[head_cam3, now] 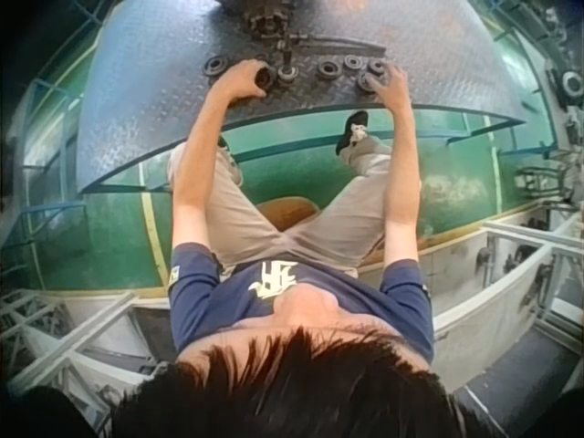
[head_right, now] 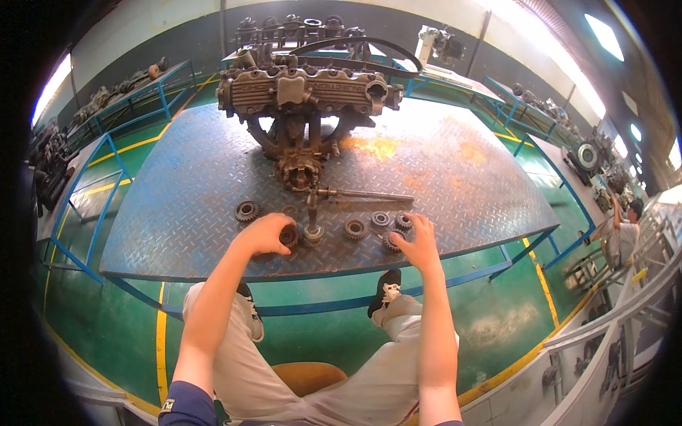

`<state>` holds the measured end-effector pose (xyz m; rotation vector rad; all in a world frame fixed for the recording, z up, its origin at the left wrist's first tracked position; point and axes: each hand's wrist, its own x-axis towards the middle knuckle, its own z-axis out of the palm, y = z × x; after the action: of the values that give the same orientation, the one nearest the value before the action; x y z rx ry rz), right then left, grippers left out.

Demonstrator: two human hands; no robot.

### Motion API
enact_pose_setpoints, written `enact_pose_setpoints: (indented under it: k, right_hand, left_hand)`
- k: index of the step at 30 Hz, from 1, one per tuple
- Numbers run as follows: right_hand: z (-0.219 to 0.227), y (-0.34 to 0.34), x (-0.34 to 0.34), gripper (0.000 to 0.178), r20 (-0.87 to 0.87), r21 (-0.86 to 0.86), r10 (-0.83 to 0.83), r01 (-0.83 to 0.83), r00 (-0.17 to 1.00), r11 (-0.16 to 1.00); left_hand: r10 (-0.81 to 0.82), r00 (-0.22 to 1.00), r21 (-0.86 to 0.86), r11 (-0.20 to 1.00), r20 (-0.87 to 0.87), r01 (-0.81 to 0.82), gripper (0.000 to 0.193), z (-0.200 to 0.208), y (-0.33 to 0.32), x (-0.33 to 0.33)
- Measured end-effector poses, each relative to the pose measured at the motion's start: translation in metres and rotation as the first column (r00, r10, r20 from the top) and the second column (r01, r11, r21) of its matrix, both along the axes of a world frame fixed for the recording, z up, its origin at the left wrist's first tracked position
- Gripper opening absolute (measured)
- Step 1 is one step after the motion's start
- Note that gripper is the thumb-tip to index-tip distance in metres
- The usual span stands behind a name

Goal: The person handles several gear and bearing components on a workbench, picking them up to view different sides and sliding them onto a metal shaft one at a time.

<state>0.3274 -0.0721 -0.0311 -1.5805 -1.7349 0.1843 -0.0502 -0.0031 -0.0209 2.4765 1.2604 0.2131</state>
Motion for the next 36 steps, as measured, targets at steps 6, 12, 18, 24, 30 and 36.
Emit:
enact_pose_setpoints:
  k: [6,12,18,24,30,36]
  right_hand:
    - [0.008,0.015,-0.034,0.046,0.02,0.08,0.049,-0.05,0.999,0.996]
    - [0.001,0.035,-0.099,0.052,-0.071,0.053,0.31,-0.306,0.948,0.95]
    - [-0.018,0.048,-0.149,0.066,-0.036,-0.072,0.405,-0.406,0.914,0.911]
    - [-0.021,0.057,-0.172,0.073,0.012,-0.215,0.33,-0.32,0.944,0.923]
    - [-0.011,0.063,-0.166,0.071,0.051,-0.336,0.299,-0.266,0.953,0.904]
    - [-0.024,0.079,-0.13,0.054,0.068,-0.324,0.271,-0.236,0.96,0.916]
  left_hand:
    - [-0.006,0.976,0.055,0.998,0.219,-0.006,0.068,0.014,-0.005,-0.02]
    - [0.012,0.981,0.041,0.999,0.195,-0.02,0.068,0.023,-0.01,-0.027]
    - [-0.046,0.891,0.259,0.962,0.453,-0.082,0.069,0.056,-0.006,-0.007]
    - [-0.156,0.921,0.303,0.952,0.356,0.044,0.065,0.116,0.008,0.025]
    - [-0.222,0.954,0.161,0.968,0.2,0.192,0.067,0.119,0.02,0.045]
    - [-0.232,0.958,0.224,0.955,0.168,0.192,0.067,0.083,0.028,0.049]
